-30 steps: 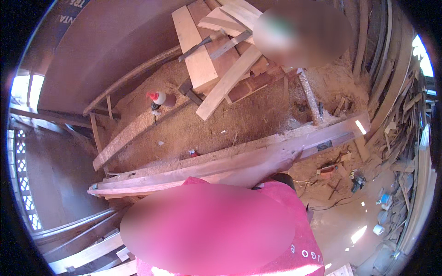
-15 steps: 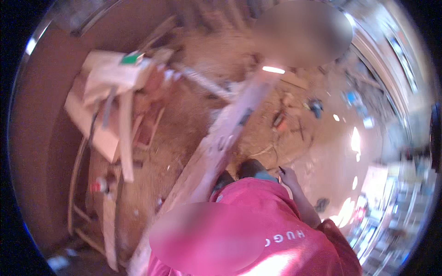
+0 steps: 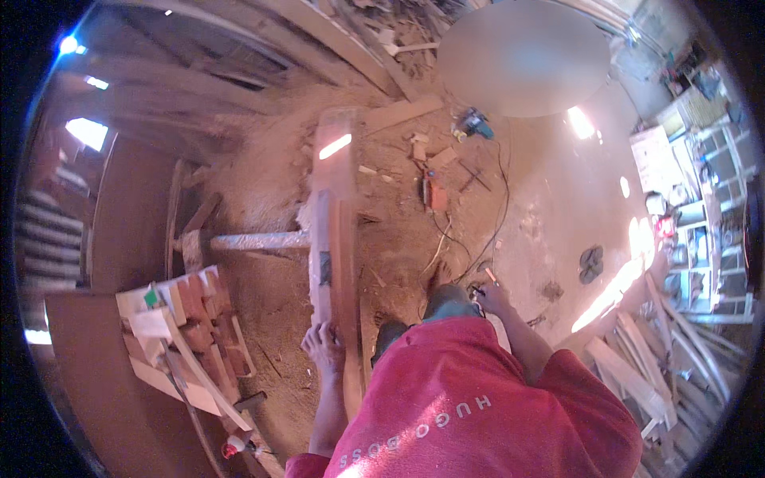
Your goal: The person applies glue from a bottle onto the surface of a wooden board and spreads it by hand before picking up another piece of wood from a pile.
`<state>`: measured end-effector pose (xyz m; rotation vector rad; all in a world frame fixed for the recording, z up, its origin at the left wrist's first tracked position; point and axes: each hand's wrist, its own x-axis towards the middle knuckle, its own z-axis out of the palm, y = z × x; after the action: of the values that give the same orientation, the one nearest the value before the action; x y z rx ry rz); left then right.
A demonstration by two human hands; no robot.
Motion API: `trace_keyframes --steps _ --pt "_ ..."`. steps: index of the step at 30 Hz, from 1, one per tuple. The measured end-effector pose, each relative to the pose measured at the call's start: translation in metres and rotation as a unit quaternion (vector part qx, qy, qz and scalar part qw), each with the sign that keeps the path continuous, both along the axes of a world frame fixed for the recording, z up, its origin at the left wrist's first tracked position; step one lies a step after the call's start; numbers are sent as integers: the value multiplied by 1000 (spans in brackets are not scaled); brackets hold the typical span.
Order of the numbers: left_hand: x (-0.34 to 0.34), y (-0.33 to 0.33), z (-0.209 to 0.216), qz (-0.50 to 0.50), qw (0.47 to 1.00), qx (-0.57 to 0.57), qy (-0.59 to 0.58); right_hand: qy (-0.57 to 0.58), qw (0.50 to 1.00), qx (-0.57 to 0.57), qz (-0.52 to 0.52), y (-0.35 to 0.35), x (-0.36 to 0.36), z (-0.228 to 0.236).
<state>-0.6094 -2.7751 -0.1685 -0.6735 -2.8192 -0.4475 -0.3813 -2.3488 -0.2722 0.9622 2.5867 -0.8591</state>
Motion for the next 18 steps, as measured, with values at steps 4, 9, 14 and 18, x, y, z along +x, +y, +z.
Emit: trace_keyframes --steps 4,9,14,18 --pt "11 19 8 19 997 -59 47 46 998 24 -22 47 1 12" --pt "35 89 0 -44 990 -64 -119 6 988 10 -153 121 33 -26" --pt "20 152 -95 -71 875 62 -475 2 973 -16 -230 166 60 -27" --pt "-20 221 -64 -56 898 10 -437 24 973 -56 -221 190 78 -17"
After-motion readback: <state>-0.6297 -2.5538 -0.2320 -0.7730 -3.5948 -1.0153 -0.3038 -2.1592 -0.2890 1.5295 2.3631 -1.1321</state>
